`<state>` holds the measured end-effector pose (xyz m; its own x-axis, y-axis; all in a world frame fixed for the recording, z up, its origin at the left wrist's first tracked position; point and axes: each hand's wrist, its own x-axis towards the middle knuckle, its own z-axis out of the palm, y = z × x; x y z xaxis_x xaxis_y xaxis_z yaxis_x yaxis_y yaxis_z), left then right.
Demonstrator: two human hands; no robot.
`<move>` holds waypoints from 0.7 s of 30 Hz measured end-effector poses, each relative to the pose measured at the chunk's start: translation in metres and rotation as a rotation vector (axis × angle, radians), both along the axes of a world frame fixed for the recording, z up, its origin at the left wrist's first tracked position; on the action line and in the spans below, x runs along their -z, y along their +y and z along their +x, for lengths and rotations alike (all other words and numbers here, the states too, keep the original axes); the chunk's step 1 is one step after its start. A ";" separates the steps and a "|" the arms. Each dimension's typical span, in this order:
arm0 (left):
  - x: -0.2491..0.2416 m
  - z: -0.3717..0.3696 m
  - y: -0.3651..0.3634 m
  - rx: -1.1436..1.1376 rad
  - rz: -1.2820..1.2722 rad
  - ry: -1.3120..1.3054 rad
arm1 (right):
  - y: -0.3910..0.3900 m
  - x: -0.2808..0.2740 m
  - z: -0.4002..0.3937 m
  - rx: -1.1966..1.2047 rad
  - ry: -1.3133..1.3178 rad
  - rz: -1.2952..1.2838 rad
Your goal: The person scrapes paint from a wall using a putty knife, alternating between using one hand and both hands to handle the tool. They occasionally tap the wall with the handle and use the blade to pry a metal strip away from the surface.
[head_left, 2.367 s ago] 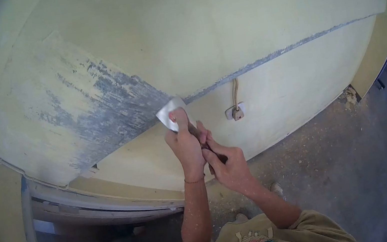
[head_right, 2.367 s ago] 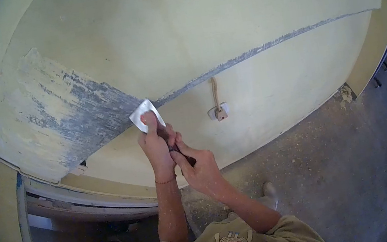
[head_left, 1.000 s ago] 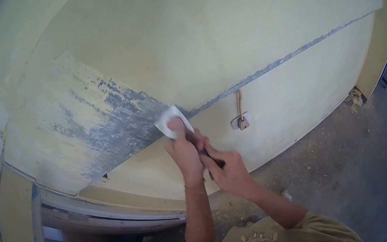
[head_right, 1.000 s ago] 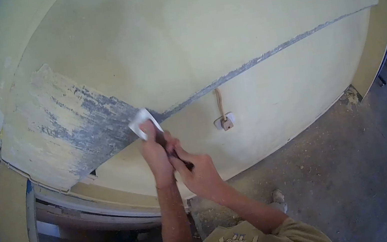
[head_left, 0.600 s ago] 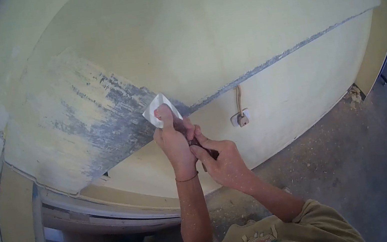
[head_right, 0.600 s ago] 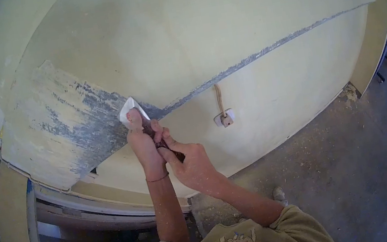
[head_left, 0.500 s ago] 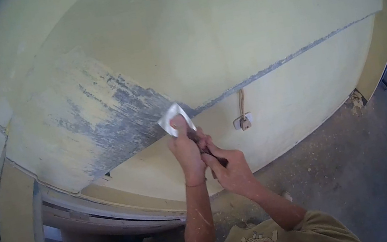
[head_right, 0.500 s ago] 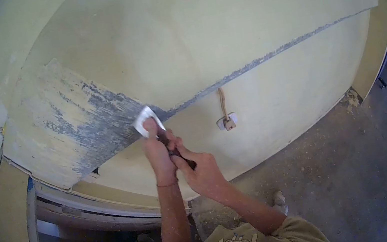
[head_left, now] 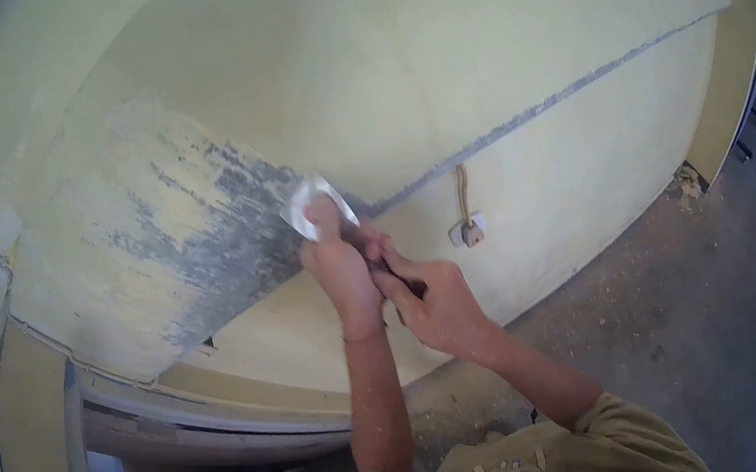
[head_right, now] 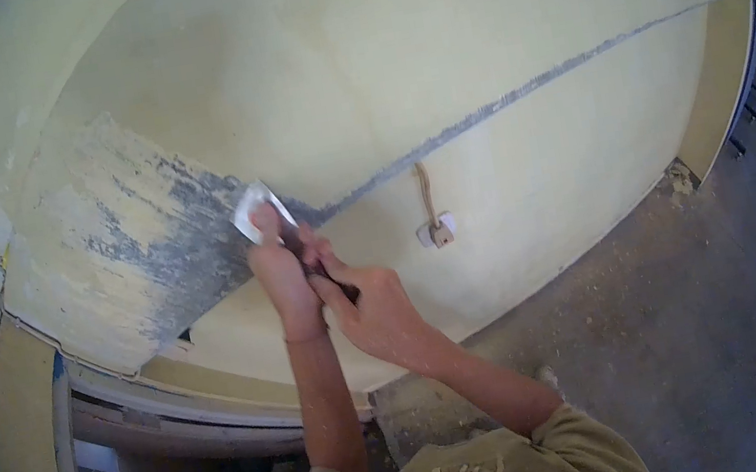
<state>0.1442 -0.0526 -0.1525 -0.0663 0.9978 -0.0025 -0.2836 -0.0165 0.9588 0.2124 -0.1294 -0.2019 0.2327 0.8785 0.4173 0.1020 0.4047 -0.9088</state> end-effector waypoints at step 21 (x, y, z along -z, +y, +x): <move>-0.024 0.005 -0.013 -0.061 0.126 -0.145 | 0.000 -0.003 0.001 -0.132 0.091 -0.008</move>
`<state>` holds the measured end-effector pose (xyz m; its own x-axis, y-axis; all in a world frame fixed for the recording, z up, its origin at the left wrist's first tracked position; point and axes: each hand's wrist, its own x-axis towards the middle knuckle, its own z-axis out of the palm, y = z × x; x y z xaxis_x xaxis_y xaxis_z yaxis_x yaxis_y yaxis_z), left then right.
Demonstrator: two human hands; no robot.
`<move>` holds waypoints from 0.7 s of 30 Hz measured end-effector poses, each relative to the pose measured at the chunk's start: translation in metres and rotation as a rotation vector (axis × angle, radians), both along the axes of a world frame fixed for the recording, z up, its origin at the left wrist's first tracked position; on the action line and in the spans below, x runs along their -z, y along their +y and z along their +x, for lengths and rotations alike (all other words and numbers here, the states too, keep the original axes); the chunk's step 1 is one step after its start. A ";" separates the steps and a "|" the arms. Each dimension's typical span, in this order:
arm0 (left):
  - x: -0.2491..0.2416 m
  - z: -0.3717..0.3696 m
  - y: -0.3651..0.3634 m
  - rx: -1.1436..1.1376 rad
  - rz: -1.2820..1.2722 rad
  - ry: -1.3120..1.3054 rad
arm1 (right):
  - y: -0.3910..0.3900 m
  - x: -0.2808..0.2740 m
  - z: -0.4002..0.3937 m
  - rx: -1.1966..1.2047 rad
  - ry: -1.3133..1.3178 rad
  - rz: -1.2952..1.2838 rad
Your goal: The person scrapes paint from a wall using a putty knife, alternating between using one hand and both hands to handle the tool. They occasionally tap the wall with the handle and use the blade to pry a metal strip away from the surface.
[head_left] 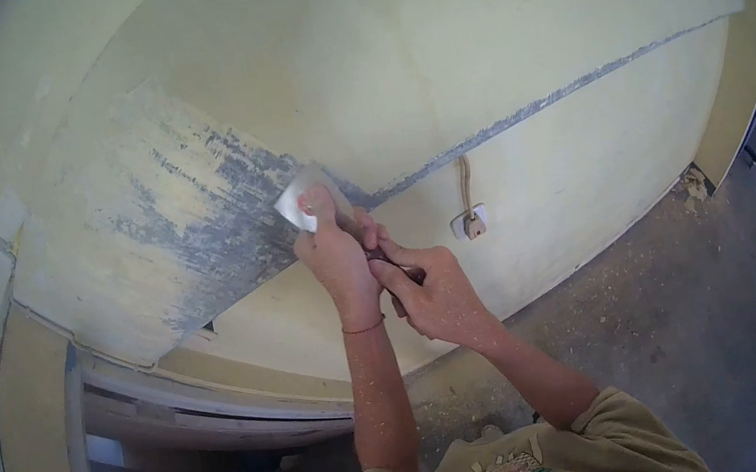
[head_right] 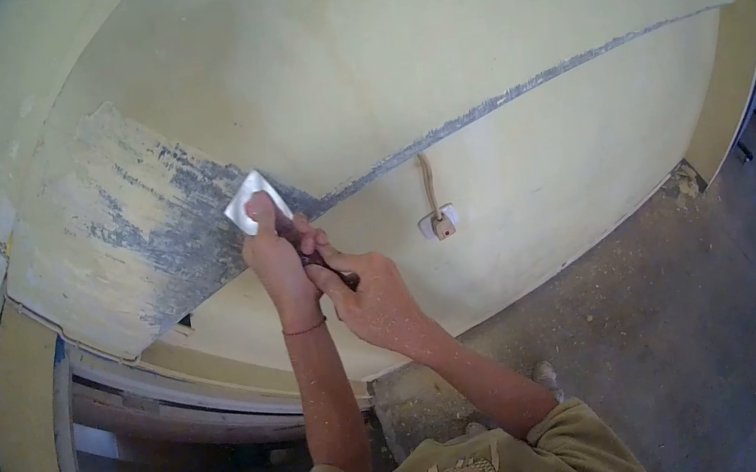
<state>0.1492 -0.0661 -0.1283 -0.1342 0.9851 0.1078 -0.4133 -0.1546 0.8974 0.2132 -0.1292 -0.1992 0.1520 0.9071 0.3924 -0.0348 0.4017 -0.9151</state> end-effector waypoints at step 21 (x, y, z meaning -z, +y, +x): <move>0.022 -0.007 0.013 0.021 -0.024 0.006 | -0.010 -0.009 -0.006 0.051 -0.013 -0.073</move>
<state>0.1419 -0.0535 -0.1508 -0.1132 0.9899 0.0850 -0.4108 -0.1245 0.9032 0.2070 -0.1387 -0.1905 0.1942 0.9244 0.3283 -0.0033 0.3353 -0.9421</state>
